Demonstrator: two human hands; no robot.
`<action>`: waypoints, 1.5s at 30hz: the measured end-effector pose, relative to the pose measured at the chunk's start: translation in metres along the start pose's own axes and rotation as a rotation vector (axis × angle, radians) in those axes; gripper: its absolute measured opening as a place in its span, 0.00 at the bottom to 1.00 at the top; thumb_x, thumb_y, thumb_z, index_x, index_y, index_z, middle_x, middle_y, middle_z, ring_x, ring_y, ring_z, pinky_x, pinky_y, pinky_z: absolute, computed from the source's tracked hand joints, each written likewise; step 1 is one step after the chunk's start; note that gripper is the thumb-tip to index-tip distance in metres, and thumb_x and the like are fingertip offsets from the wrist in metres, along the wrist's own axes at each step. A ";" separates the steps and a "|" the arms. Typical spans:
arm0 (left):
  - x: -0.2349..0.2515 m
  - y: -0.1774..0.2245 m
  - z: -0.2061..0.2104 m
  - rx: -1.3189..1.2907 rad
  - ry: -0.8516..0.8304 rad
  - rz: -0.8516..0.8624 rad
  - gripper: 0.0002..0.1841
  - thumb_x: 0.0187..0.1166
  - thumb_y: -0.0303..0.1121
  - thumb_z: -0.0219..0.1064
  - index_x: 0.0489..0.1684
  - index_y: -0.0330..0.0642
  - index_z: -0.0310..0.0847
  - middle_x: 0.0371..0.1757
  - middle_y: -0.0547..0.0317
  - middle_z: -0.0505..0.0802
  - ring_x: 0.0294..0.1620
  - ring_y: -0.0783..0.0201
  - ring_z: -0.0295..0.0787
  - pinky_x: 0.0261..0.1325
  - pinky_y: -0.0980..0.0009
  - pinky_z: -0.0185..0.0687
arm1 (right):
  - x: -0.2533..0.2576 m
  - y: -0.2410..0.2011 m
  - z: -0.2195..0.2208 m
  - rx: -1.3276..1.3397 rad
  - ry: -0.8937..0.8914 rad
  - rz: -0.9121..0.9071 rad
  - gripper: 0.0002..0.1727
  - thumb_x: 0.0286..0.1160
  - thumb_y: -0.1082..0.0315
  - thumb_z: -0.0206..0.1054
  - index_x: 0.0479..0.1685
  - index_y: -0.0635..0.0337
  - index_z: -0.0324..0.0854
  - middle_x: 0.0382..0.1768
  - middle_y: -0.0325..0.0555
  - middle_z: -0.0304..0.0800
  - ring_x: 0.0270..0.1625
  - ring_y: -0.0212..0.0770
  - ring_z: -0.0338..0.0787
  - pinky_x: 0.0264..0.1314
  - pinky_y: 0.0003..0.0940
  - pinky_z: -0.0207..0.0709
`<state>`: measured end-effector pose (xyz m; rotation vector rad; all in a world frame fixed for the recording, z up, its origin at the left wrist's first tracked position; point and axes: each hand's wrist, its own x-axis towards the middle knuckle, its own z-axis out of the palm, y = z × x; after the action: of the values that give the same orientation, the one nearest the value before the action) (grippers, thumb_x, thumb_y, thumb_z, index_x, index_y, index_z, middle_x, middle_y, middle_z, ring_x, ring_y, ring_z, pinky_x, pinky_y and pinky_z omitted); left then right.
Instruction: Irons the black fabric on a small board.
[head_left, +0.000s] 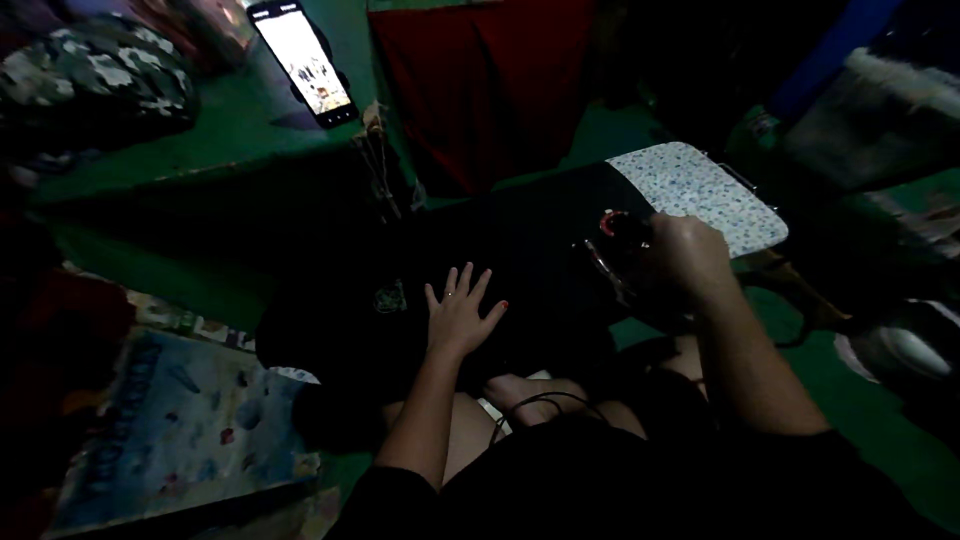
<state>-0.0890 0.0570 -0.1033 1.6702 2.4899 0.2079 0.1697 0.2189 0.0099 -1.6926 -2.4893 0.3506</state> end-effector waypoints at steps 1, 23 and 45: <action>0.000 0.000 0.000 0.013 -0.012 -0.008 0.40 0.83 0.71 0.46 0.95 0.65 0.55 0.97 0.59 0.54 0.98 0.48 0.37 0.87 0.26 0.22 | 0.002 0.000 -0.001 0.000 0.011 0.001 0.18 0.77 0.58 0.75 0.46 0.66 0.84 0.41 0.69 0.91 0.50 0.73 0.91 0.45 0.72 0.79; 0.011 -0.003 -0.006 -0.345 0.194 -0.060 0.31 0.88 0.56 0.57 0.85 0.48 0.72 0.89 0.52 0.72 0.94 0.49 0.55 0.91 0.33 0.31 | 0.084 -0.042 0.005 0.018 -0.024 -0.204 0.21 0.76 0.58 0.77 0.52 0.70 0.86 0.51 0.75 0.89 0.59 0.77 0.87 0.56 0.79 0.75; -0.055 -0.199 -0.046 -0.748 0.588 -0.981 0.28 0.96 0.44 0.45 0.86 0.33 0.60 0.74 0.26 0.81 0.76 0.34 0.78 0.76 0.39 0.69 | 0.054 -0.201 0.030 -0.031 -0.076 -0.343 0.15 0.85 0.65 0.64 0.57 0.69 0.83 0.56 0.71 0.89 0.62 0.72 0.89 0.56 0.71 0.79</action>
<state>-0.2573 -0.0708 -0.0934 0.0405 2.6985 1.3968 -0.0386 0.1946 0.0295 -1.2470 -2.7864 0.3457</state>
